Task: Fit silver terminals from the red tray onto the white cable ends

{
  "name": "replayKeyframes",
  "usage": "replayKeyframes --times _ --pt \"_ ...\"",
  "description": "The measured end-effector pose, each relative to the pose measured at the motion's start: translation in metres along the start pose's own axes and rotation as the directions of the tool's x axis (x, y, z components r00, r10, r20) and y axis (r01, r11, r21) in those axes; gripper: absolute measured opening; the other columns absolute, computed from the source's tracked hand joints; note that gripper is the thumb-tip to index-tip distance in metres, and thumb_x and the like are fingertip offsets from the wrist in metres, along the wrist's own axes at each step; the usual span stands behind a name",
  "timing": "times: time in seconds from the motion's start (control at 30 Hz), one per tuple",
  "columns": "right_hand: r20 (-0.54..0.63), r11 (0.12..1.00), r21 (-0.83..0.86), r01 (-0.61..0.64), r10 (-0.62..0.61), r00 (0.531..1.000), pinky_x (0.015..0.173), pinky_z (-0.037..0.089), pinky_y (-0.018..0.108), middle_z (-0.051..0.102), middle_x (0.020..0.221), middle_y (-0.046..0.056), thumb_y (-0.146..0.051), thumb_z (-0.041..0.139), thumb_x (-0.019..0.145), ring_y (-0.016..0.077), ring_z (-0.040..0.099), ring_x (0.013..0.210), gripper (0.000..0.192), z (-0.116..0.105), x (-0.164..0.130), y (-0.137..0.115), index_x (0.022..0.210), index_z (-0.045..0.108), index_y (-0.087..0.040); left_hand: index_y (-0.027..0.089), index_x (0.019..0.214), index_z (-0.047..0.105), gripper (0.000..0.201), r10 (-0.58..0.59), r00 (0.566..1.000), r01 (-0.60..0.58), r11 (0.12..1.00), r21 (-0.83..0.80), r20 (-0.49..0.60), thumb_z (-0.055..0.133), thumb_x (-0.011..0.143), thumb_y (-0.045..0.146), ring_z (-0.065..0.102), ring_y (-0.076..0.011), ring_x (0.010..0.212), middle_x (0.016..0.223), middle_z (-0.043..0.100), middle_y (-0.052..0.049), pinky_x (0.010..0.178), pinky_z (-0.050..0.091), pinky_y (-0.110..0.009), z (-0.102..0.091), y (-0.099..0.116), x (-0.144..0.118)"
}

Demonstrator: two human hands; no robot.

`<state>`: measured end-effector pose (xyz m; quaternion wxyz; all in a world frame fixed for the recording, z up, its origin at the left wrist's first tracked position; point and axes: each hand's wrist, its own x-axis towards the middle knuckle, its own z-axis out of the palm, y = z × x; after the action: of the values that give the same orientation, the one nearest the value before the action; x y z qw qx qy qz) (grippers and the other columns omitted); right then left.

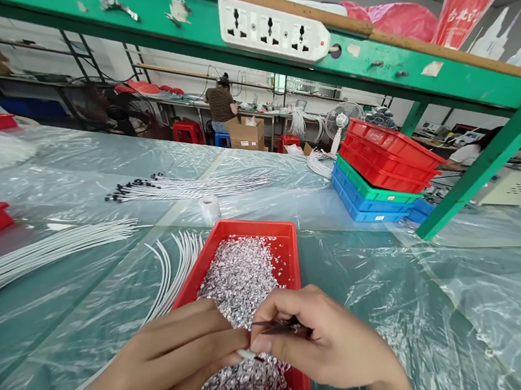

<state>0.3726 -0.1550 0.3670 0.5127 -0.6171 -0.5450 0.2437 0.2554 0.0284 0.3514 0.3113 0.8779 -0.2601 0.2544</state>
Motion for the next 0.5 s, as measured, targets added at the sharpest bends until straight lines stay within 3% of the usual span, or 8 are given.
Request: replayKeyframes --times 0.2,0.33,0.43,0.5 --pt "-0.01 0.977 0.213 -0.027 0.029 1.0 0.05 0.027 0.024 0.049 0.069 -0.002 -0.03 0.062 0.098 0.0108 0.038 0.058 0.021 0.007 0.001 0.001 0.084 0.059 -0.016 0.015 0.11 0.055 0.027 0.062 0.998 -0.063 0.998 0.026 0.017 0.036 0.097 0.001 0.048 -0.0158 0.065 0.079 0.06 -0.004 0.057 0.038 -0.027 -0.008 0.004 -0.002" --pt "-0.04 0.935 0.352 -0.038 0.056 0.998 0.048 0.023 0.023 0.043 0.067 -0.004 -0.035 0.065 0.097 0.0099 0.03 0.054 0.026 0.012 0.002 -0.003 0.081 0.058 -0.016 0.014 0.114 0.055 0.027 0.111 0.993 -0.109 0.993 0.053 -0.042 0.04 0.096 0.001 0.048 -0.0157 0.065 0.078 0.06 -0.005 0.057 0.04 -0.027 -0.008 0.003 -0.004" --pt "-0.098 0.936 0.35 -0.026 0.064 0.993 0.047 0.022 0.023 0.044 0.066 -0.005 -0.029 0.066 0.096 0.0099 0.029 0.053 0.02 0.014 0.003 -0.005 0.08 0.06 -0.017 0.014 0.109 0.056 0.019 0.11 0.989 -0.099 0.989 0.109 -0.101 0.043 0.098 0.006 0.051 -0.0146 0.064 0.077 0.062 -0.004 0.059 0.043 -0.026 -0.005 0.002 -0.004" --pt "-0.211 0.968 0.251 0.011 0.044 0.976 0.047 0.022 0.023 0.042 0.065 -0.006 -0.021 0.063 0.095 0.0102 0.029 0.053 0.01 0.016 0.003 -0.004 0.085 0.063 -0.02 0.016 0.108 0.056 0.015 0.068 0.981 -0.044 0.99 0.131 -0.184 0.046 0.098 0.011 0.056 -0.0135 0.066 0.079 0.065 -0.003 0.062 0.046 -0.024 -0.002 0.002 -0.003"
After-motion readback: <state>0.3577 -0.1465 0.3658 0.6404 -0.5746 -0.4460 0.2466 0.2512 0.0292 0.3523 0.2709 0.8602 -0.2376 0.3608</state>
